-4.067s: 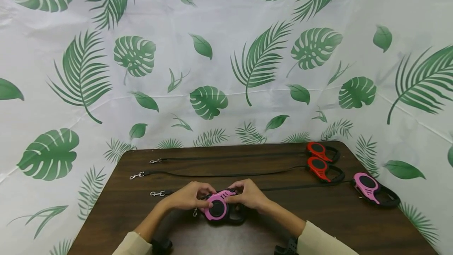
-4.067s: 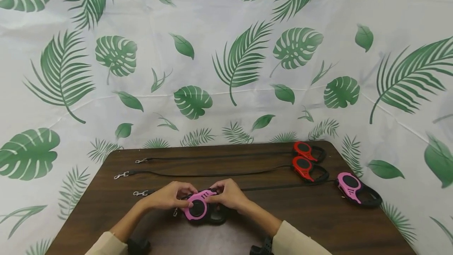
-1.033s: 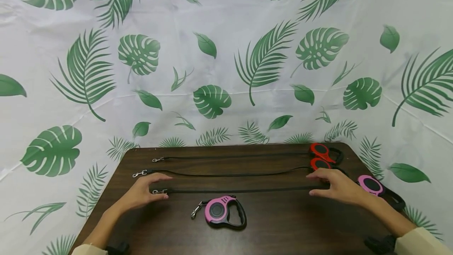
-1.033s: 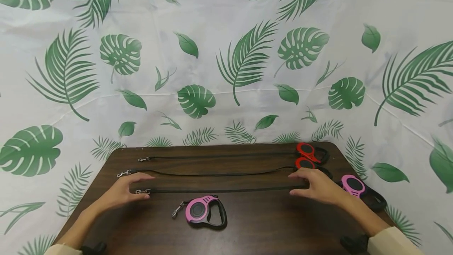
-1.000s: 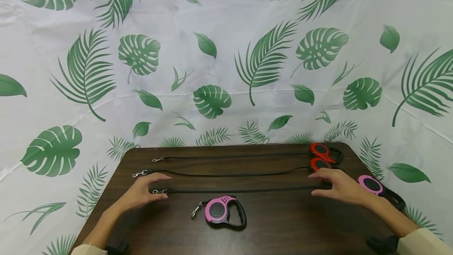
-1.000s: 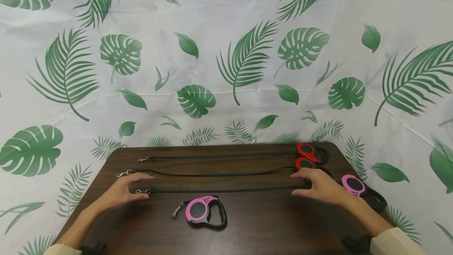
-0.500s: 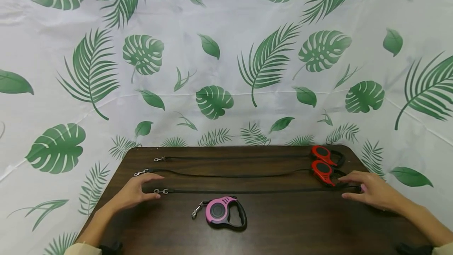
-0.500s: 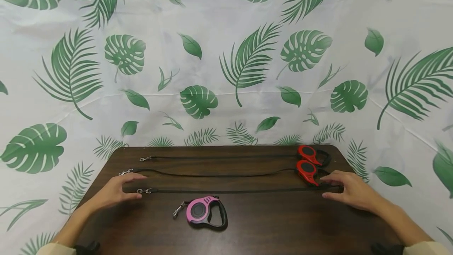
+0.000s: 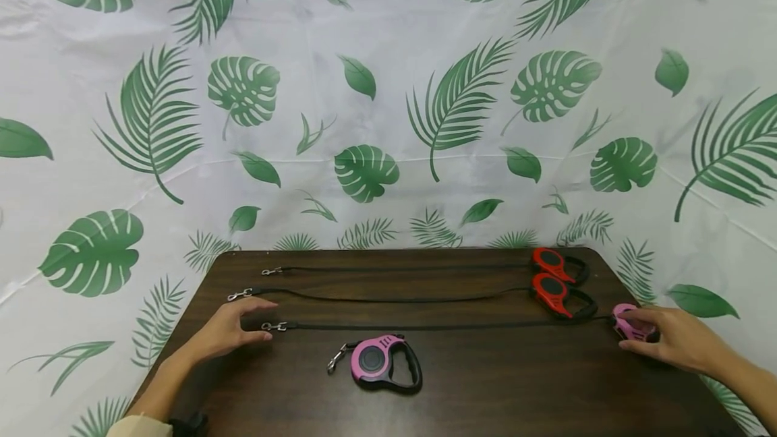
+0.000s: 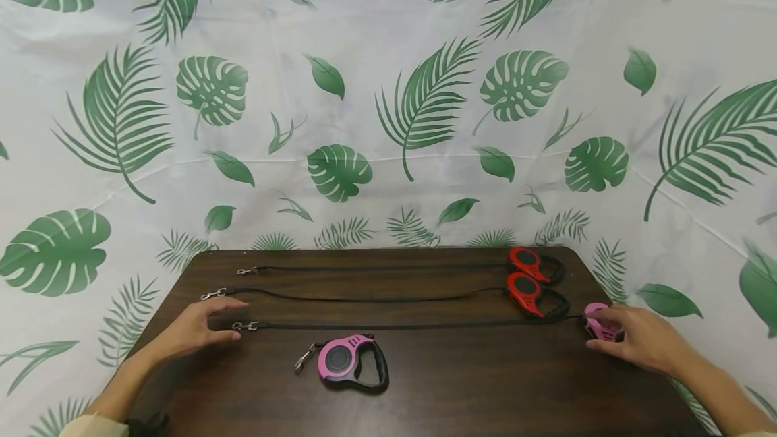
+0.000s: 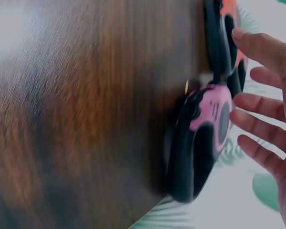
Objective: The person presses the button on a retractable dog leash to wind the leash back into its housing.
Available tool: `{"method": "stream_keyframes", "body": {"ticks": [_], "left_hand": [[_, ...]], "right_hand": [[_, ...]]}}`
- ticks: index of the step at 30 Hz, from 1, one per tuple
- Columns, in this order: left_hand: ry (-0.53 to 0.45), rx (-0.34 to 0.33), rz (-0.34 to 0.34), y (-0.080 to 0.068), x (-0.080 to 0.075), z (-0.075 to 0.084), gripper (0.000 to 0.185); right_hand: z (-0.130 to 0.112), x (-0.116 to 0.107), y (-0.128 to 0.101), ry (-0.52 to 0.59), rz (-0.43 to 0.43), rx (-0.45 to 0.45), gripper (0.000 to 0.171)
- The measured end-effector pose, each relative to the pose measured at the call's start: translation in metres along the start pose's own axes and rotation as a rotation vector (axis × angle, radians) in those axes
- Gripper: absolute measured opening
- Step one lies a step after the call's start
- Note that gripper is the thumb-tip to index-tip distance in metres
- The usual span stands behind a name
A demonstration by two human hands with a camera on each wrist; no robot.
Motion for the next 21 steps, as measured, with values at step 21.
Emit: {"method": "stream_keyframes", "body": {"ticks": [21], "left_hand": [[-0.070, -0.035, -0.076, 0.011, 0.011, -0.001, 0.056]], "right_hand": [[0.041, 0.020, -0.038, -0.107, -0.200, 0.310, 0.064]]}}
Point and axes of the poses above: each hand's wrist, its own y-axis towards the middle knuckle, its own x-axis out of the palm, z = x × y, the point moved 8 cm from there along y, towards the middle knuckle, and after that the axes turned 2 degrees about z, right-handed, at the moved point
